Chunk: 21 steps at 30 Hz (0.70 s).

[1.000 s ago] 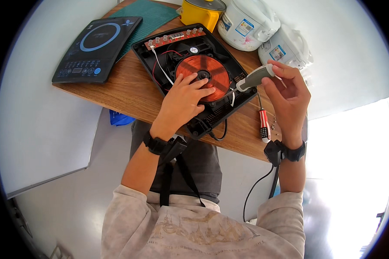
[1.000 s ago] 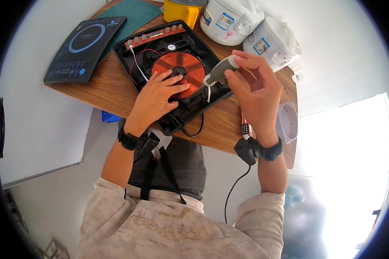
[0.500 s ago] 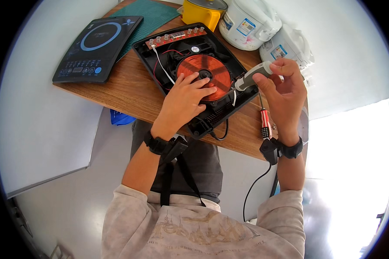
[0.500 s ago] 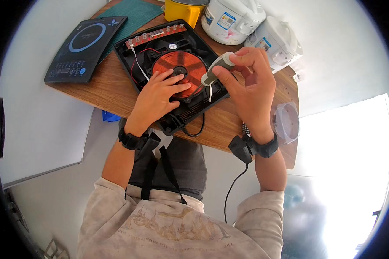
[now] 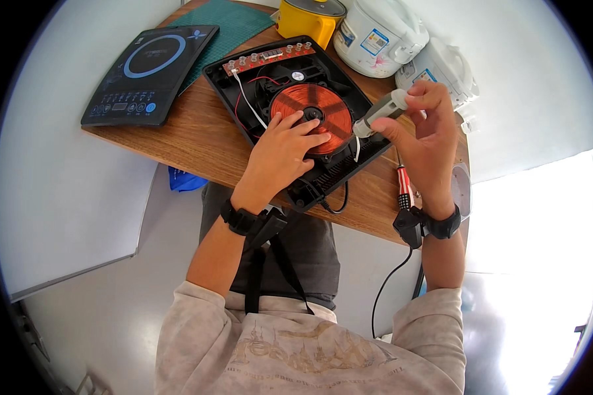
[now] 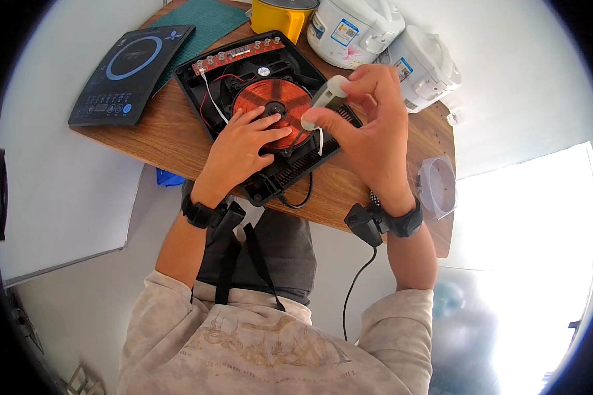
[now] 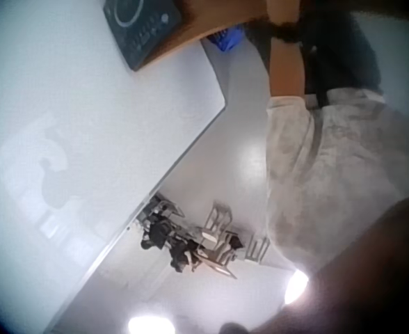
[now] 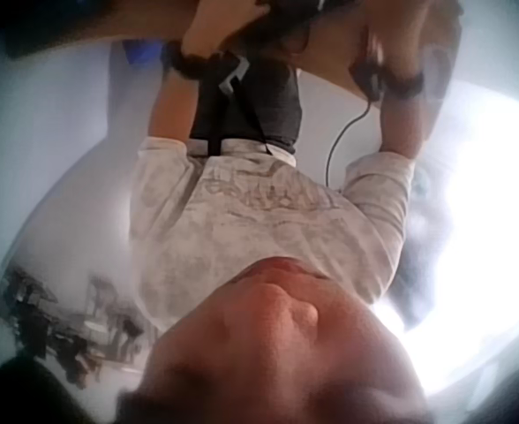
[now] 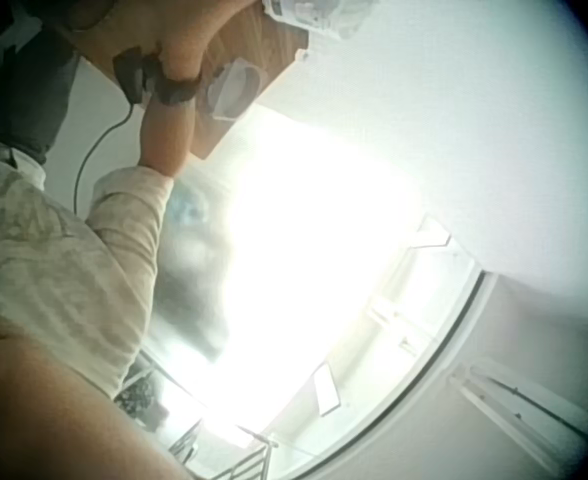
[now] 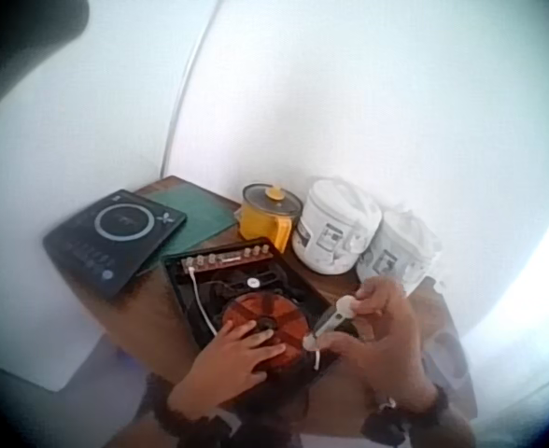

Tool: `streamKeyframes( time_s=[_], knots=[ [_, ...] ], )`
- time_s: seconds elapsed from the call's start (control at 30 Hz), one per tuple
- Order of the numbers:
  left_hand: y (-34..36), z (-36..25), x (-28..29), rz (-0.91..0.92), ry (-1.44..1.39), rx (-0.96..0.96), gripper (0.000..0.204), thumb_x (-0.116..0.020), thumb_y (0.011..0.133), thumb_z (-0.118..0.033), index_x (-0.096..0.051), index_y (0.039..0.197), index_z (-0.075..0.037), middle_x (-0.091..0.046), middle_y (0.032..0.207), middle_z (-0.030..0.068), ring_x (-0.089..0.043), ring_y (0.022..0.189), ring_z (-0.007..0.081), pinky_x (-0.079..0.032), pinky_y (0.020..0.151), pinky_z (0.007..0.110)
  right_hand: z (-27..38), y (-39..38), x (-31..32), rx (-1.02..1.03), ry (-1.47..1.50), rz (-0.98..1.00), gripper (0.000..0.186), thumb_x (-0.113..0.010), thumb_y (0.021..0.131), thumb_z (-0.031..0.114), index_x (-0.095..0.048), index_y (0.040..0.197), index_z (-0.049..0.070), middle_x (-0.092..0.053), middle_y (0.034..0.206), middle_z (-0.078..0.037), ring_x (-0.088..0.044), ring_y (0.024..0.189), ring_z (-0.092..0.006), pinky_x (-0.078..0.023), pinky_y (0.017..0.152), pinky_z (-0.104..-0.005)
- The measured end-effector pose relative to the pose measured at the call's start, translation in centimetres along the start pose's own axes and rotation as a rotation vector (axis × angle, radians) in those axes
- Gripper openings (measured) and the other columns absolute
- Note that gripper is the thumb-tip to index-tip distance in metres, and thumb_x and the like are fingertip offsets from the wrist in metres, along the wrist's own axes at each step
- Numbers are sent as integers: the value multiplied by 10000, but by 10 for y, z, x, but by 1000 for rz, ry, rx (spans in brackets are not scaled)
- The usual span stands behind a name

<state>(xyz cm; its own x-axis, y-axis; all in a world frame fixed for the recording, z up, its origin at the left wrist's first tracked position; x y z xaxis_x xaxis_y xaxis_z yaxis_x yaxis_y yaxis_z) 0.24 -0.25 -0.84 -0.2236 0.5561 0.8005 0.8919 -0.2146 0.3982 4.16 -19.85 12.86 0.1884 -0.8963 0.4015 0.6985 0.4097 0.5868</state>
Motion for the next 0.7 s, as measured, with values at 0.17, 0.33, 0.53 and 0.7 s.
streamKeyframes(
  time_s=[0.17, 0.33, 0.53, 0.7],
  knots=[
    [0, 0, 0, 1, -4, 1, 543, -784, 790, -155, -711, 1323, -229, -612, 1458, 83, -477, 1419, 336, -337, 1217, 548, 3, 0, 1, -31, 36, 4, 367, -817, 823, -54, -512, 1016, 13, -580, 1226, -99, -618, 1135, -161, -527, 1028, -326],
    [0, 0, 1, 5, -3, 1, 549, -784, 789, -154, -710, 1326, -235, -611, 1460, 78, -476, 1420, 334, -335, 1217, 548, 12, -1, -5, -11, 147, 70, 284, -699, 862, -118, -508, 1041, -8, -614, 1225, -141, -625, 1170, -179, -533, 1037, -354],
    [-1, 1, 1, -5, -12, -6, 544, -783, 788, -152, -708, 1323, -218, -613, 1456, 77, -475, 1418, 344, -335, 1214, 552, 9, -2, -11, -45, 180, 100, 375, -720, 861, -98, -458, 1101, 23, -648, 1244, -152, -646, 1145, -177, -548, 996, -346],
    [0, 3, -2, -9, -13, -24, 553, -788, 781, -157, -704, 1325, -213, -610, 1457, 85, -475, 1417, 352, -337, 1209, 560, 2, -15, -6, -187, 85, 66, 399, -728, 878, -58, -445, 1136, 54, -733, 1094, -116, -699, 1010, -149, -574, 895, -291]
  ],
)
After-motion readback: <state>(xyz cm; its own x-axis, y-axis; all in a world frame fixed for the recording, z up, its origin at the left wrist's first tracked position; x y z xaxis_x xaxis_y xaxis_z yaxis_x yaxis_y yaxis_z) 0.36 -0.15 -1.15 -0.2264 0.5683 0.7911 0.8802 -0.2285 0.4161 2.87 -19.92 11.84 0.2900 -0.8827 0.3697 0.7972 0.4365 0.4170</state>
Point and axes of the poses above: each hand's wrist, its own y-axis towards the middle knuckle, its own x-axis out of the back of the hand, z = x × y, the point moved 2 cm from there along y, towards the middle knuckle
